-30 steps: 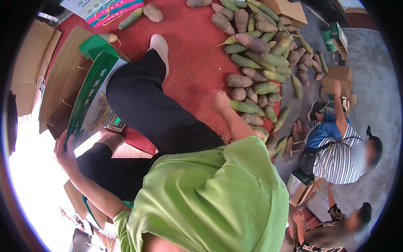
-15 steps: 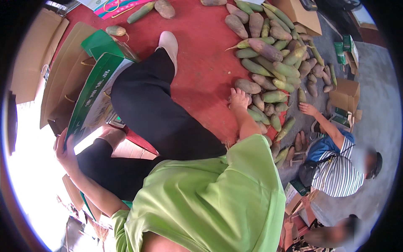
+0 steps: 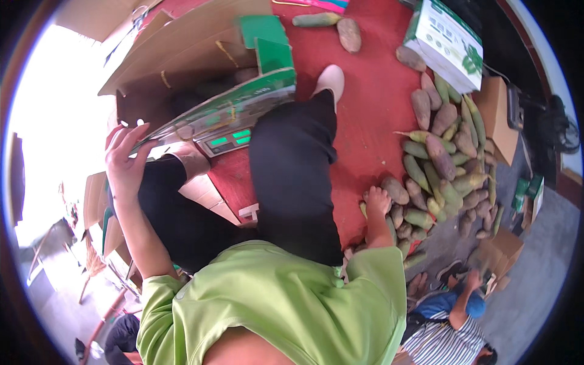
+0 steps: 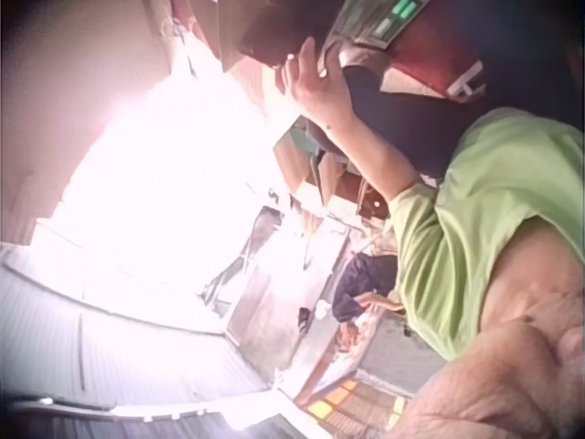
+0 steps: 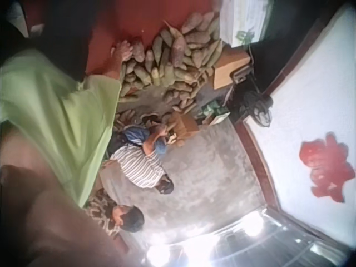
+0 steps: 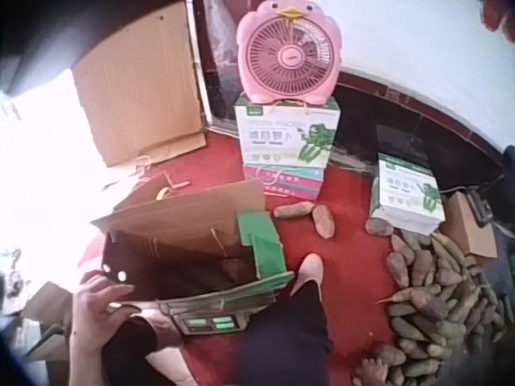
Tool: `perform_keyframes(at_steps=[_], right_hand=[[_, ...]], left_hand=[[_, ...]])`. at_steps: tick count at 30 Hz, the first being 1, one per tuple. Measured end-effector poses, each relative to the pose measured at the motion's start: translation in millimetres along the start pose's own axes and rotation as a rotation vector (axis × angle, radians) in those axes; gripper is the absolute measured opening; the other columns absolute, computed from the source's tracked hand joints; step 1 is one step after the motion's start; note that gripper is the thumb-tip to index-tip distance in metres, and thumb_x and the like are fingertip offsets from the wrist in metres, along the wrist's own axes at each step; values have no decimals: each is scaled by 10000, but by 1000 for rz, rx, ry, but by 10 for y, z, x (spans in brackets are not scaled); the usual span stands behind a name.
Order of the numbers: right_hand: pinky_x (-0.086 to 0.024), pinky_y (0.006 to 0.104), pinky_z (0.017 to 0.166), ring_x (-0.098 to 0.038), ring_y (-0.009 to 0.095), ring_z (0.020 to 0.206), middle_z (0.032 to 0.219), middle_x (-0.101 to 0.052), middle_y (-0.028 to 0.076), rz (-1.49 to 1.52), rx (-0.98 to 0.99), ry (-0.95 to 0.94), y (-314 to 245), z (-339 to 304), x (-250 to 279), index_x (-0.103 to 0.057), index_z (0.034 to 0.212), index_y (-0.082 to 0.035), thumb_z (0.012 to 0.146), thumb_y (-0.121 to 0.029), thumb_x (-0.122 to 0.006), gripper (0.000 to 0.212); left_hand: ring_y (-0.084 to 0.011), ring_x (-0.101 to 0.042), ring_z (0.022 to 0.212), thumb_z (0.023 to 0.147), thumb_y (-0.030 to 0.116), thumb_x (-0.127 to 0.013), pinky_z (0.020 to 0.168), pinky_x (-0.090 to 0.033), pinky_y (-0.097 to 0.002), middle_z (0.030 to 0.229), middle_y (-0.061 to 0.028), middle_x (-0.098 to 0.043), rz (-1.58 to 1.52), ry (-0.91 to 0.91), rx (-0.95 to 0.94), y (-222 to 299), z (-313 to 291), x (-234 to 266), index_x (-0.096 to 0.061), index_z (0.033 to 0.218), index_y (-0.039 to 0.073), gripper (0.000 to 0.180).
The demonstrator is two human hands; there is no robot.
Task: Sorting and packing yams or similar root vegetables into cardboard boxes and weighing them.
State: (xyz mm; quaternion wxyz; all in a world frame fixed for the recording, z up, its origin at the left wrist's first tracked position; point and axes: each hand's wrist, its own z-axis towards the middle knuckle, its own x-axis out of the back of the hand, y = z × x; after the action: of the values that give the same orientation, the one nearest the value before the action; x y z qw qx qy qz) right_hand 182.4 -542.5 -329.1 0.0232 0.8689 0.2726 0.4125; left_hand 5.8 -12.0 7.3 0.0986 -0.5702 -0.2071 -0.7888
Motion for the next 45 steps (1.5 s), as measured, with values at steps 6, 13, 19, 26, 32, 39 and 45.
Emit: perform_keyframes(at_steps=[6, 13, 19, 26, 32, 39, 45], right_hand=[[-456, 427, 922, -557, 327, 1096, 1139, -596, 141, 758, -164, 281, 126, 16, 224, -483, 1241, -110, 709, -100, -751, 596], [-452, 311, 904, -562, 186, 1035, 1146, -565, 102, 1636, 226, 517, -224, -174, 1885, -451, 1230, 19, 770, 35, -691, 519], [-350, 357, 1062, -479, 210, 1208, 1291, -498, 109, 1590, 610, 774, -528, -845, 3725, -391, 1337, 13, 773, 27, -672, 630], [-476, 310, 921, -575, 182, 1091, 1180, -594, 79, 1217, 1142, 755, -1457, -1246, 4786, -514, 1263, -24, 768, -41, -732, 541], [-468, 411, 895, -590, 311, 1066, 1086, -632, 156, 482, 1096, 652, -2163, -1448, 5028, -526, 1223, -57, 738, -161, -738, 540], [-480, 400, 876, -609, 302, 1054, 1150, -631, 168, 511, 989, 540, -2121, -1138, 4825, -577, 1180, -50, 757, -142, -715, 454], [-507, 354, 827, -647, 265, 933, 1044, -657, 186, 1247, 993, 472, -1520, -1040, 4485, -593, 1133, 34, 811, -192, -710, 410]], left_hand=[[-242, -618, 762, 705, 62, -738, 943, -442, -415, 772, -73, -636, -22, 21, -78, 93, 13, 31, -707, 947, 40, 245], [-208, -606, 759, 728, 100, -706, 949, -446, -425, 778, -19, -599, -51, 15, -175, 80, -52, 42, -685, 919, 71, 193], [-215, -605, 752, 747, 131, -709, 957, -435, -422, 778, -24, -602, -96, 12, -163, 56, -32, 16, -687, 921, 84, 182], [-238, -601, 780, 758, 201, -710, 921, -438, -420, 777, -37, -616, -132, 66, -172, -29, -36, -28, -688, 922, 84, 202], [-263, -594, 779, 749, 216, -718, 848, -451, -381, 769, -45, -623, -143, 61, -130, -87, -59, -22, -699, 908, 86, 206], [-263, -601, 794, 731, 212, -737, 800, -469, -369, 778, -58, -630, -154, 77, -112, -59, -27, -78, -707, 913, 83, 225], [-252, -598, 723, 721, 145, -754, 692, -475, -352, 724, -72, -613, -165, 85, -82, -52, -68, 10, -706, 937, 57, 238]])
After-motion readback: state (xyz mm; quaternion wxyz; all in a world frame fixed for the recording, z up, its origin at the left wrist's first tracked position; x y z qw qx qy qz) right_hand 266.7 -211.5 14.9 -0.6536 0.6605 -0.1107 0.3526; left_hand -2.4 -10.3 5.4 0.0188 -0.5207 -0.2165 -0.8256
